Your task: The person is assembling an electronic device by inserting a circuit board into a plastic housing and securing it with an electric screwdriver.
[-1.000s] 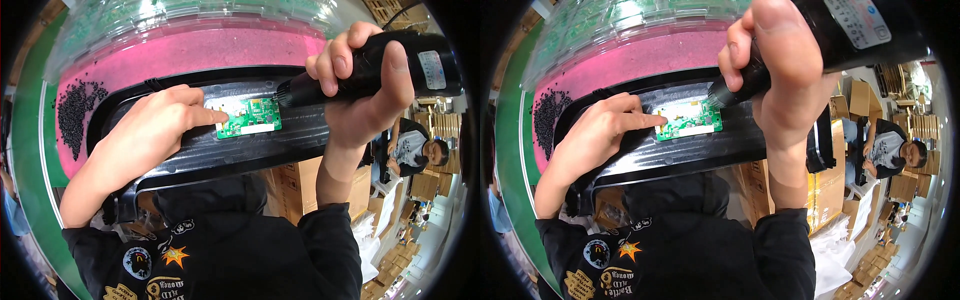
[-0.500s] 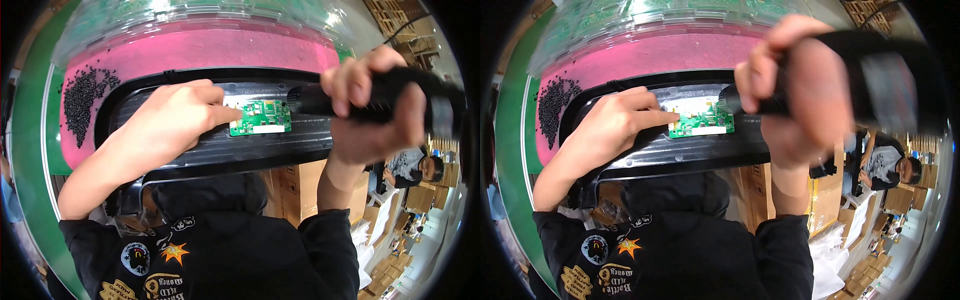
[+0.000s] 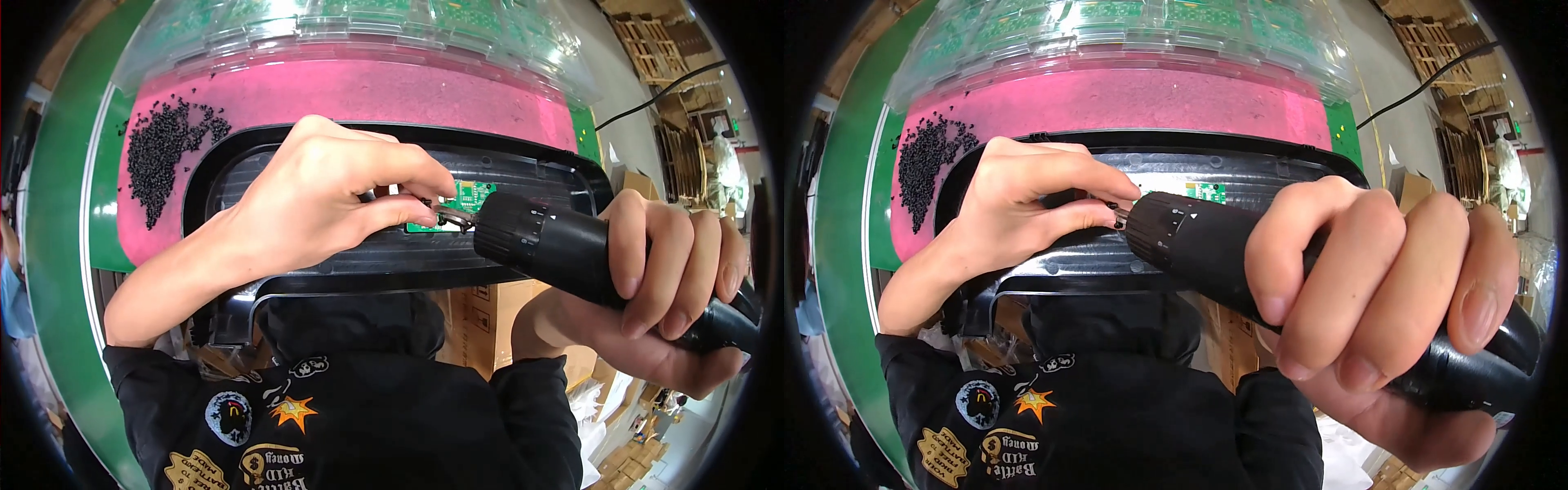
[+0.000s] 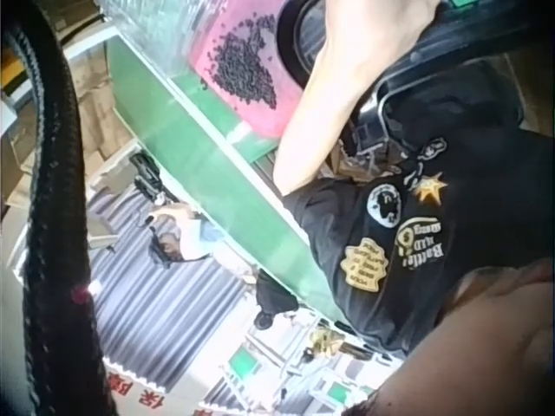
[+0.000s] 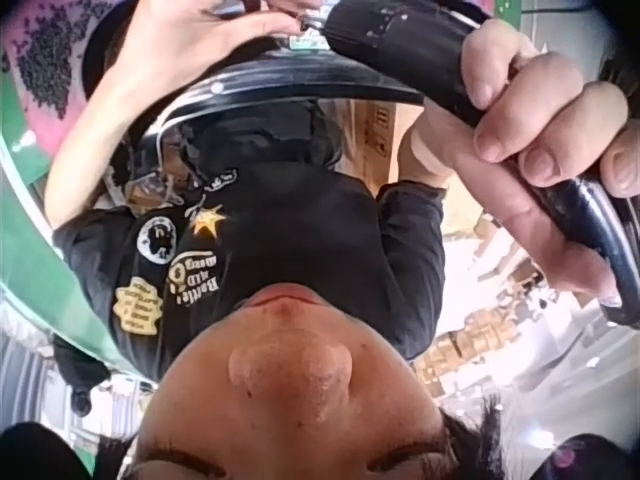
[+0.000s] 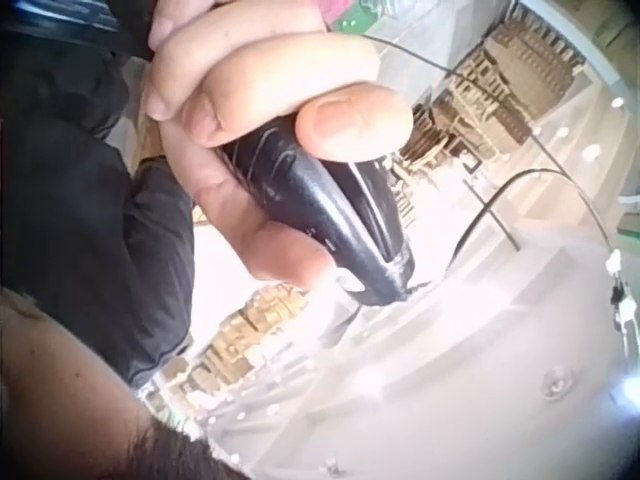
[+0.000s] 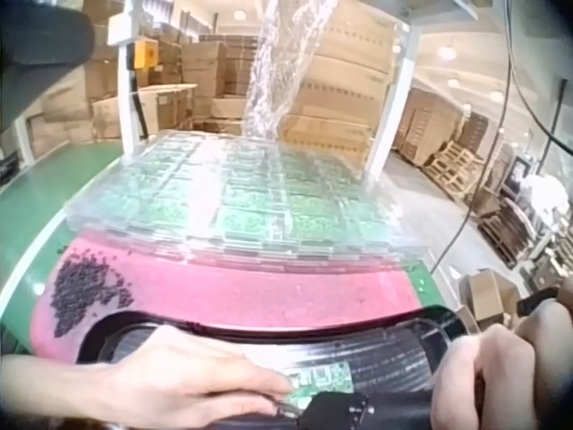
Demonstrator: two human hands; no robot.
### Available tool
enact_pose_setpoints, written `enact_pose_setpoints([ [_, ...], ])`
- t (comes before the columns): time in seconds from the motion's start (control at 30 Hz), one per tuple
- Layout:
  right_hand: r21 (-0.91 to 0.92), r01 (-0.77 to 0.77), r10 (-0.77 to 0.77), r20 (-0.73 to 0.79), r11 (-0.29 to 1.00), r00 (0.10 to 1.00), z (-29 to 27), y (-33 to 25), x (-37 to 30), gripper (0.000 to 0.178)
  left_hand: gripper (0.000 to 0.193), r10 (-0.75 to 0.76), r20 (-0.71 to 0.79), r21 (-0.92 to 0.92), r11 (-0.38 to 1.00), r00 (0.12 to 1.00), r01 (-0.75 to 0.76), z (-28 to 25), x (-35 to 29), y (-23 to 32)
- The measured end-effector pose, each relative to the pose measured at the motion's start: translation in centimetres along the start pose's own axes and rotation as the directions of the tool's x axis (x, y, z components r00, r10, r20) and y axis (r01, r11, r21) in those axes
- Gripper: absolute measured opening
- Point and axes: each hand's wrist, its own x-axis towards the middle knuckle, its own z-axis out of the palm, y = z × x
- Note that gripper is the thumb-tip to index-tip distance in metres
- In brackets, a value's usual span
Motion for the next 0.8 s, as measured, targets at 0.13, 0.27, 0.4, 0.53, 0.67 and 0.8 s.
enact_pose_setpoints([
  [0.13,-0.065,-0.058,0.063,0.081,0.996,0.995,-0.5,-0.5,0.3,0.039,0.028,-0.013,0.034,0.028,1.0,0.999,0.012,0.0,-0.3,0.0],
  [0.27,-0.1,-0.057,0.068,0.114,0.993,0.991,-0.4,-0.3,0.1,0.046,0.029,-0.011,0.05,0.012,1.0,0.999,0.011,0.1,-0.1,0.3],
  [0.4,-0.295,0.002,0.038,0.129,0.955,0.991,0.6,0.6,-0.1,0.051,0.03,-0.007,0.051,0.036,0.999,0.999,0.005,0.3,-0.2,0.2],
  [0.53,-0.274,0.046,-0.017,0.108,0.961,0.994,0.5,1.0,-0.1,0.052,0.029,0.021,0.046,0.066,0.998,0.999,-0.024,0.2,-0.2,0.1],
  [0.67,-0.239,0.07,-0.043,0.116,0.969,0.992,0.0,1.1,-0.3,0.053,0.029,0.024,0.038,0.057,0.998,0.999,-0.027,0.3,-0.2,-0.1],
  [0.8,-0.167,0.111,-0.094,0.106,0.98,0.99,0.0,2.0,-0.7,0.054,0.028,0.061,0.049,0.078,0.995,0.997,-0.065,0.4,-0.1,-0.1],
])
